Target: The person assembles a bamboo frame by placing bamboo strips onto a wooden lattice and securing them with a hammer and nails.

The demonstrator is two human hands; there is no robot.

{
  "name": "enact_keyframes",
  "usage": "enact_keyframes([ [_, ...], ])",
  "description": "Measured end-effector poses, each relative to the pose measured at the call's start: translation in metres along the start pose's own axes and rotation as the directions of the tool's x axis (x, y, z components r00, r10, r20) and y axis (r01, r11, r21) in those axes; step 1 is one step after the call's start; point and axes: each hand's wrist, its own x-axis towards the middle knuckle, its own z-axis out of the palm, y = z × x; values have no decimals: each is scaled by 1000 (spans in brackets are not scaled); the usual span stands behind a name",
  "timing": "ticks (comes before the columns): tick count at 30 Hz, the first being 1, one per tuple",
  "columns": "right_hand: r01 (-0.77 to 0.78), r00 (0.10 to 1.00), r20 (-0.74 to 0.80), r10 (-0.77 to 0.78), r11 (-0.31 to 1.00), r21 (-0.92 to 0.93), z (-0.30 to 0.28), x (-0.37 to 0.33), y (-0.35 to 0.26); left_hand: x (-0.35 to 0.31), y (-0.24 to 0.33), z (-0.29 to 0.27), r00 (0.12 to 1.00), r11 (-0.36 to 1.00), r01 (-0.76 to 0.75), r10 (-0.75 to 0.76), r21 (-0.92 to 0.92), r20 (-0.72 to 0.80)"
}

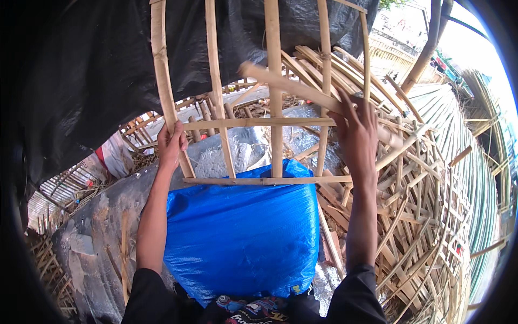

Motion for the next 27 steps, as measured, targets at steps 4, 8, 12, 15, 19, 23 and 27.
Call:
enact_keyframes([
  [4, 316, 947, 43, -317, 948, 38, 39, 40, -38, 0, 2, 5, 999, 999, -28, 29, -29, 34],
  [8, 410, 912, -90, -401, 895, 173, 74, 56, -63, -1, 5, 4, 999, 998, -44, 45, -40, 30],
  [12, 321, 945, -151, -289, 911, 261, 90, 55, -69, -2, 2, 4, 998, 998, -53, 53, -39, 23],
  [15, 276, 960, -147, -239, 898, 343, 101, 51, -64, 0, -2, 3, 999, 998, -40, 41, -42, 28],
  [19, 273, 950, -204, -237, 947, 171, 93, 49, -64, 2, -2, 4, 997, 998, -67, 67, 3, 27],
  [23, 248, 957, -204, -206, 947, 206, 95, 47, -60, -1, 1, 9, 998, 999, -50, 50, -8, 33],
  [27, 211, 967, -185, -174, 956, 202, 97, 48, -59, -1, 2, 10, 995, 998, -64, 65, -16, 72],
])
